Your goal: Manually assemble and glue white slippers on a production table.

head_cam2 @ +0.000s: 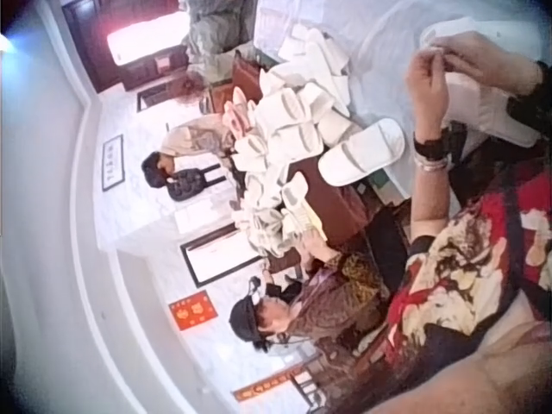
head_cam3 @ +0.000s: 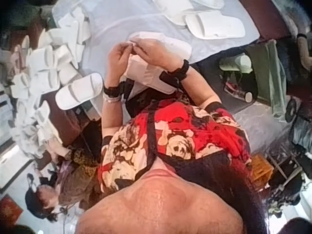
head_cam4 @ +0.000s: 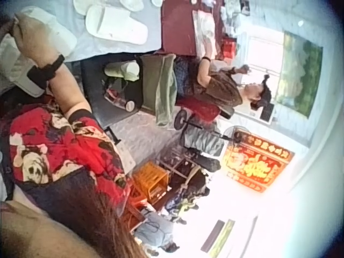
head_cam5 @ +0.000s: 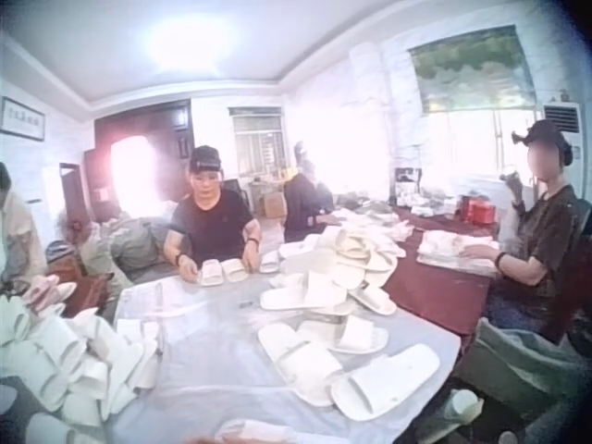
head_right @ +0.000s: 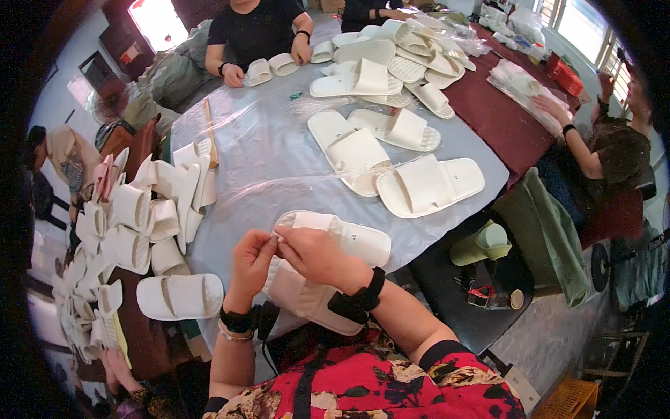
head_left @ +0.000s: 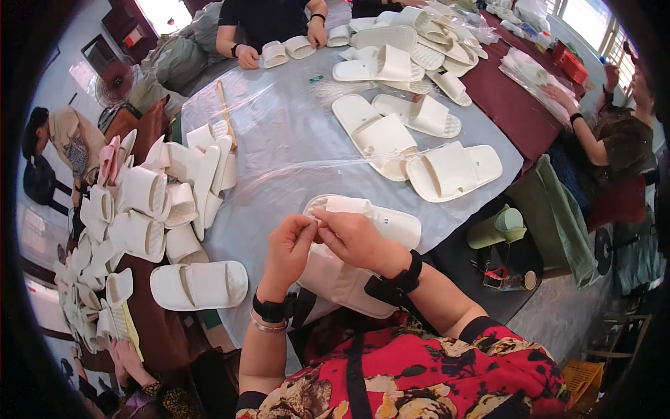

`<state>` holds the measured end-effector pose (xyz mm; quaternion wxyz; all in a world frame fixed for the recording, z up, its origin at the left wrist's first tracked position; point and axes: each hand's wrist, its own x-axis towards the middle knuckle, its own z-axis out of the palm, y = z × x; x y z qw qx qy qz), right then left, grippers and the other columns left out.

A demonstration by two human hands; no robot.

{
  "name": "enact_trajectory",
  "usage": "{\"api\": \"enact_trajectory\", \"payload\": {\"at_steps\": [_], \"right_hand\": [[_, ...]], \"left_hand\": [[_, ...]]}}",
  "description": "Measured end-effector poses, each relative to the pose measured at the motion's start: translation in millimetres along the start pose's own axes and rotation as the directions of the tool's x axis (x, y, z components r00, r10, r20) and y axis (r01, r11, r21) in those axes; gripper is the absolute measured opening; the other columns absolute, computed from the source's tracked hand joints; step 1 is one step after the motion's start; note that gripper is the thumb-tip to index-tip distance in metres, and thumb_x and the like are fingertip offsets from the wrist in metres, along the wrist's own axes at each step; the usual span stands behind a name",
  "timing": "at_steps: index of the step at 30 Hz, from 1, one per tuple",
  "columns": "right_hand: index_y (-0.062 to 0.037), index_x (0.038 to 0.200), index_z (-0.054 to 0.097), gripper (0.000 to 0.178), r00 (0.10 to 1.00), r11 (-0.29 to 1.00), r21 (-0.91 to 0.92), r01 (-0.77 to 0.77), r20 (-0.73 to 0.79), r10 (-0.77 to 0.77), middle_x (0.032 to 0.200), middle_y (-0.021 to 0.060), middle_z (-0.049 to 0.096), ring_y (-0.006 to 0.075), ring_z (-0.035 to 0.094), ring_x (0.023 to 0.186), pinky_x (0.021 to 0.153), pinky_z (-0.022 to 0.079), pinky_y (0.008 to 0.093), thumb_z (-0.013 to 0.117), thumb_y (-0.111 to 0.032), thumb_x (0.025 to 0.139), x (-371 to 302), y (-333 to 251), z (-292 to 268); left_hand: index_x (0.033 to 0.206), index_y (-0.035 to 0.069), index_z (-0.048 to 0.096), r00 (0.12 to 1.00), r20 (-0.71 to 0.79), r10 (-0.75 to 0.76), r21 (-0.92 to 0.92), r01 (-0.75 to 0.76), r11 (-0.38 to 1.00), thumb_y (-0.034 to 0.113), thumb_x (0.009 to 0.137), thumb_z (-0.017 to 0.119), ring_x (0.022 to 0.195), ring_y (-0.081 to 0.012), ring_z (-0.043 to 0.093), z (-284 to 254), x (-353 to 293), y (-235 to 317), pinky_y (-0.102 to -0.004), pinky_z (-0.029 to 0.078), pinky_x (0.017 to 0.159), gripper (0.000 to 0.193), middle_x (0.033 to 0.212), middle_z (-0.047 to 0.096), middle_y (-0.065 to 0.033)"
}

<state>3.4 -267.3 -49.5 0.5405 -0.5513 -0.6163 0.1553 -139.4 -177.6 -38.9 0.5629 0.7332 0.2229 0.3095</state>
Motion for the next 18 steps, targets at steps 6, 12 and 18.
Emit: {"api": "enact_trajectory", "payload": {"at_steps": [6, 12, 18], "right_hand": [[-0.0005, 0.095, 0.06, 0.013, 0.987, 0.986, -0.066, 0.151, -0.037, -0.154, 0.074, 0.016, 0.06, 0.0327, 0.061, 0.069, 0.06, 0.048, 0.0403, 0.062, -0.007, 0.084, -8.6, 13.3, 0.6], [0.0009, 0.091, 0.06, 0.009, 0.983, 0.988, -0.042, 0.15, -0.097, -0.153, 0.069, 0.0136, 0.057, 0.0288, 0.057, 0.059, 0.053, 0.045, 0.0365, 0.063, 0.001, 0.082, -15.0, 7.0, -5.3], [-0.0001, 0.092, 0.06, 0.012, 0.977, 0.983, -0.054, 0.173, -0.116, -0.178, 0.073, 0.0144, 0.061, 0.0309, 0.06, 0.063, 0.054, 0.047, 0.0386, 0.064, -0.002, 0.081, -18.2, 0.4, -8.3]], "left_hand": [[0.09, -0.001, 0.062, 0.998, -0.023, -0.051, 0.052, 0.052, 0.997, 0.006, 0.09, 0.059, 0.068, -0.0107, 0.062, -0.7, -9.9, 14.1, -0.0238, 0.049, 0.063, 0.007, 0.08, 0.065, -0.0053], [0.089, 0.001, 0.067, 0.993, -0.095, 0.075, 0.311, -0.042, 0.95, 0.004, 0.083, 0.065, 0.066, -0.015, 0.059, -2.9, -20.7, 17.5, -0.0254, 0.047, 0.059, 0.006, 0.079, 0.063, -0.0086], [0.09, -0.001, 0.067, 0.988, -0.044, 0.149, 0.405, -0.119, 0.906, 0.002, 0.082, 0.067, 0.069, -0.0161, 0.061, 0.4, -23.3, 29.7, -0.0264, 0.048, 0.062, 0.009, 0.08, 0.063, -0.0097]]}}
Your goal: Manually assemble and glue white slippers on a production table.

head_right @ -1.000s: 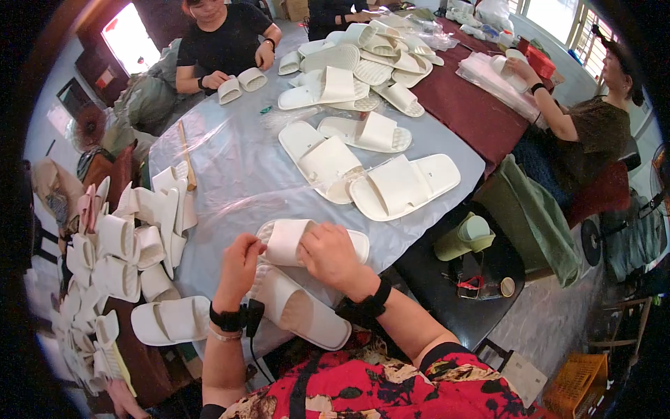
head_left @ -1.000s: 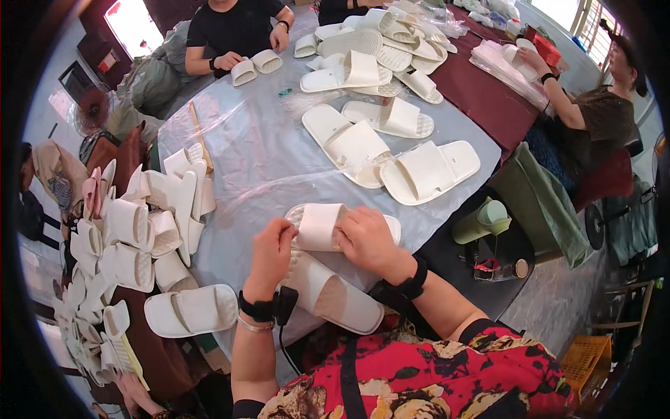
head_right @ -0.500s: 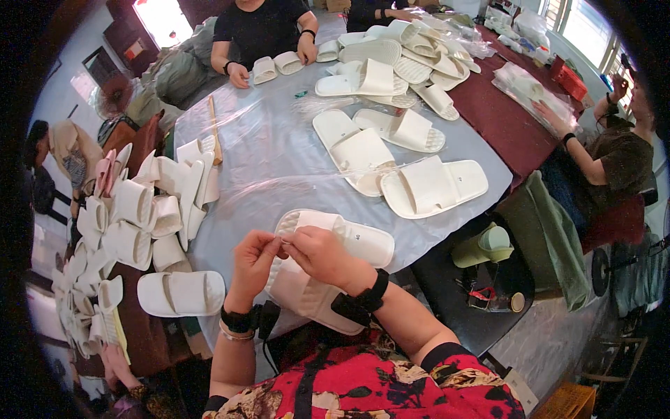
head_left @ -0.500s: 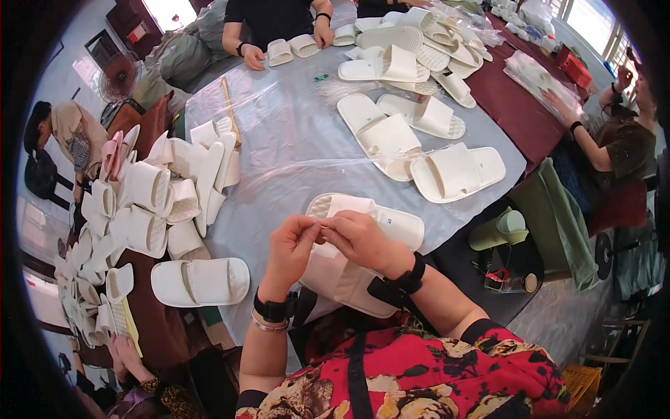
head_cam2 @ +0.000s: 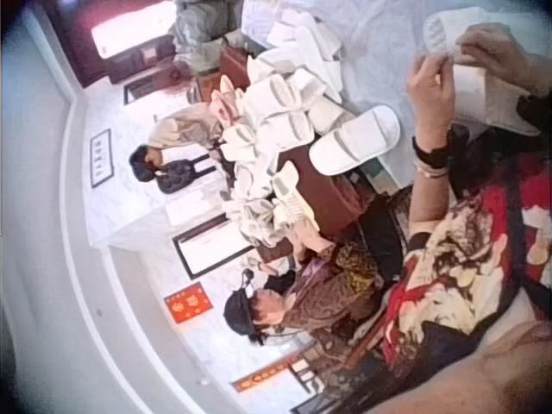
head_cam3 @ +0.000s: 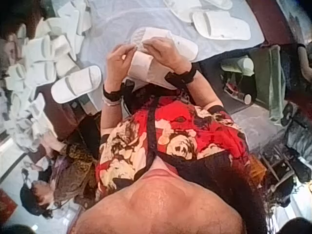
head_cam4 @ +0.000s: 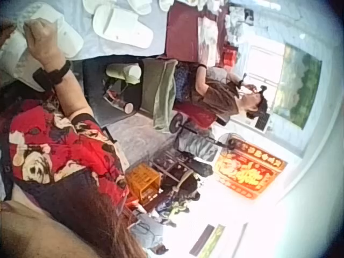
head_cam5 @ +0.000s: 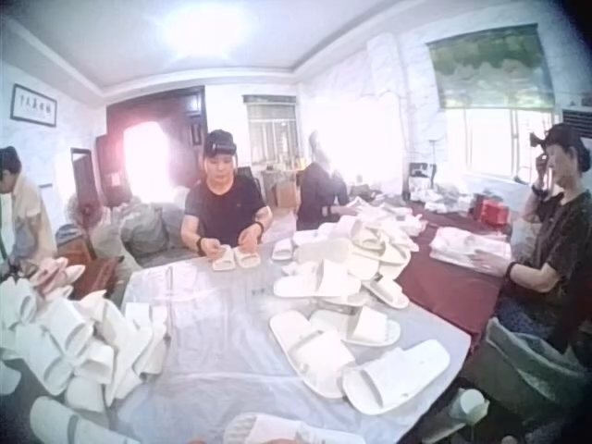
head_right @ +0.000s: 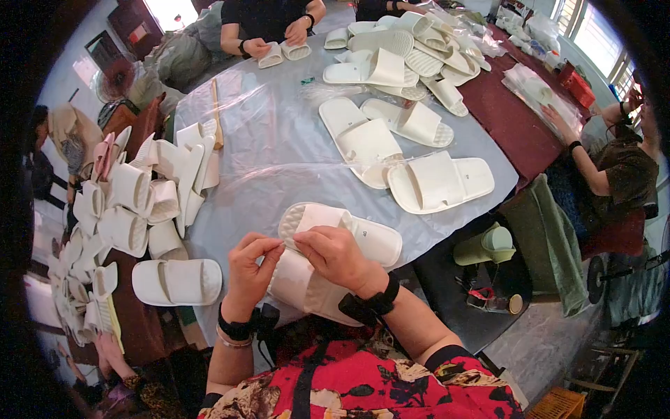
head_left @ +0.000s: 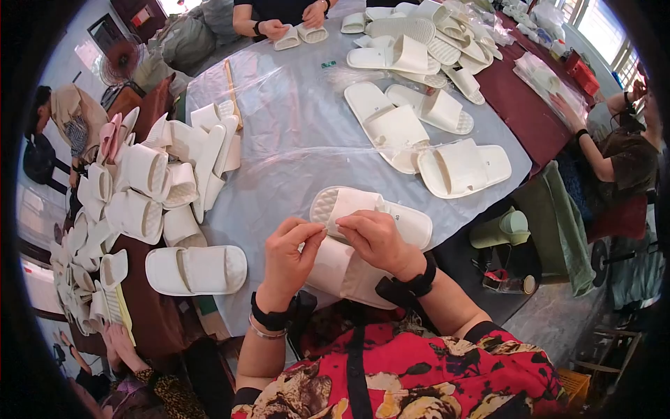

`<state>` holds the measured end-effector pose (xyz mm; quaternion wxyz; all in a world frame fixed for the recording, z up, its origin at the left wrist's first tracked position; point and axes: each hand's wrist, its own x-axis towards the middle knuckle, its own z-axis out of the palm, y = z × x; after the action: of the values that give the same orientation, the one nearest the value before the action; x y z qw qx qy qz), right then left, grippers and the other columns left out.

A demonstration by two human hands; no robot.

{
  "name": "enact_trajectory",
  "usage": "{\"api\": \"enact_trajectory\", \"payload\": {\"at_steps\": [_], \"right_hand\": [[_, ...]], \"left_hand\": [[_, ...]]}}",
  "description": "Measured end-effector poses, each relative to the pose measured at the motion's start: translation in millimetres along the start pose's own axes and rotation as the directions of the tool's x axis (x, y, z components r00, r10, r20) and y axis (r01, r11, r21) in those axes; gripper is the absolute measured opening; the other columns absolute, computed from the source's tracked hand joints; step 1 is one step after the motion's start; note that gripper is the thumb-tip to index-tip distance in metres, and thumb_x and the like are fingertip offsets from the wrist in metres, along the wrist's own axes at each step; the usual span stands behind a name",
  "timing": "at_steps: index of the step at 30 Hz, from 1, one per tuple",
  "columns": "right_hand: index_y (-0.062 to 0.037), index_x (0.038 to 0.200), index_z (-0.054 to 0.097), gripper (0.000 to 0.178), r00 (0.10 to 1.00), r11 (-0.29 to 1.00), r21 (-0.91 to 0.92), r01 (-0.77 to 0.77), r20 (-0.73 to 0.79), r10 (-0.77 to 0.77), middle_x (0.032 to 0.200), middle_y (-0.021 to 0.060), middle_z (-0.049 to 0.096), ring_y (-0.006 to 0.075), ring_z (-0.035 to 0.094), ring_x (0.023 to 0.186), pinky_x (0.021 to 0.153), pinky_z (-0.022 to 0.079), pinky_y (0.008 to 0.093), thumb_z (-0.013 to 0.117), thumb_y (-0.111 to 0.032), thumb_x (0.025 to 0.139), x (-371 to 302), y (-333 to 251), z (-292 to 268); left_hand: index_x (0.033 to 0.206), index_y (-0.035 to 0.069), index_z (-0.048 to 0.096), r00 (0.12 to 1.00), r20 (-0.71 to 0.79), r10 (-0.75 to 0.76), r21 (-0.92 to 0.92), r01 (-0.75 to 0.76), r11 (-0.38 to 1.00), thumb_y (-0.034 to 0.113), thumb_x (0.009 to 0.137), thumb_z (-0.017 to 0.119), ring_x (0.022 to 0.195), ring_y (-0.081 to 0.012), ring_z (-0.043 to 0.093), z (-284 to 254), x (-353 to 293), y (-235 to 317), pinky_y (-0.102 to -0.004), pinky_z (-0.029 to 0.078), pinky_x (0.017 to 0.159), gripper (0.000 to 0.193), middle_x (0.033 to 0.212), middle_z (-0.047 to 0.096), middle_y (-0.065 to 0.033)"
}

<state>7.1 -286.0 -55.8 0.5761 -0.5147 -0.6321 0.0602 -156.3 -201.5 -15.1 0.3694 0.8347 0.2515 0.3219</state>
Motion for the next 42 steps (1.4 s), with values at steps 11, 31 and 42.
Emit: {"api": "enact_trajectory", "payload": {"at_steps": [11, 31, 42], "right_hand": [[-0.0007, 0.095, 0.062, 0.014, 0.999, 0.999, -0.005, 0.045, -0.001, -0.045, 0.071, 0.013, 0.061, 0.0285, 0.062, 0.063, 0.054, 0.048, 0.0372, 0.066, -0.003, 0.081, -2.7, -2.3, -1.7], [-0.0015, 0.09, 0.062, 0.01, 1.0, 0.996, -0.085, 0.012, 0.004, -0.012, 0.072, 0.012, 0.06, 0.0281, 0.061, 0.064, 0.055, 0.048, 0.0369, 0.066, -0.005, 0.081, -10.2, 2.5, 4.1], [-0.0027, 0.081, 0.058, 0.014, 0.995, 0.942, -0.321, 0.1, 0.033, -0.094, 0.067, 0.0076, 0.054, 0.0249, 0.058, 0.066, 0.058, 0.047, 0.036, 0.061, -0.009, 0.069, -13.1, 3.5, 14.2]], "left_hand": [[0.089, 0.001, 0.068, 0.999, 0.021, 0.048, 0.043, -0.049, 0.998, 0.002, 0.081, 0.067, 0.068, -0.0183, 0.061, 5.6, -1.4, 0.0, -0.0277, 0.048, 0.058, 0.009, 0.079, 0.063, -0.0097], [0.089, 0.002, 0.068, 0.996, 0.039, 0.08, 0.11, -0.084, 0.99, 0.001, 0.08, 0.065, 0.067, -0.0247, 0.061, 12.8, -1.8, -0.8, -0.0315, 0.048, 0.06, 0.01, 0.079, 0.062, -0.0112], [0.089, -0.003, 0.064, 0.997, 0.068, 0.026, 0.276, -0.044, 0.96, -0.002, 0.083, 0.059, 0.067, -0.0277, 0.057, 11.9, -4.5, 10.1, -0.0335, 0.044, 0.059, 0.008, 0.077, 0.058, -0.0141]]}}
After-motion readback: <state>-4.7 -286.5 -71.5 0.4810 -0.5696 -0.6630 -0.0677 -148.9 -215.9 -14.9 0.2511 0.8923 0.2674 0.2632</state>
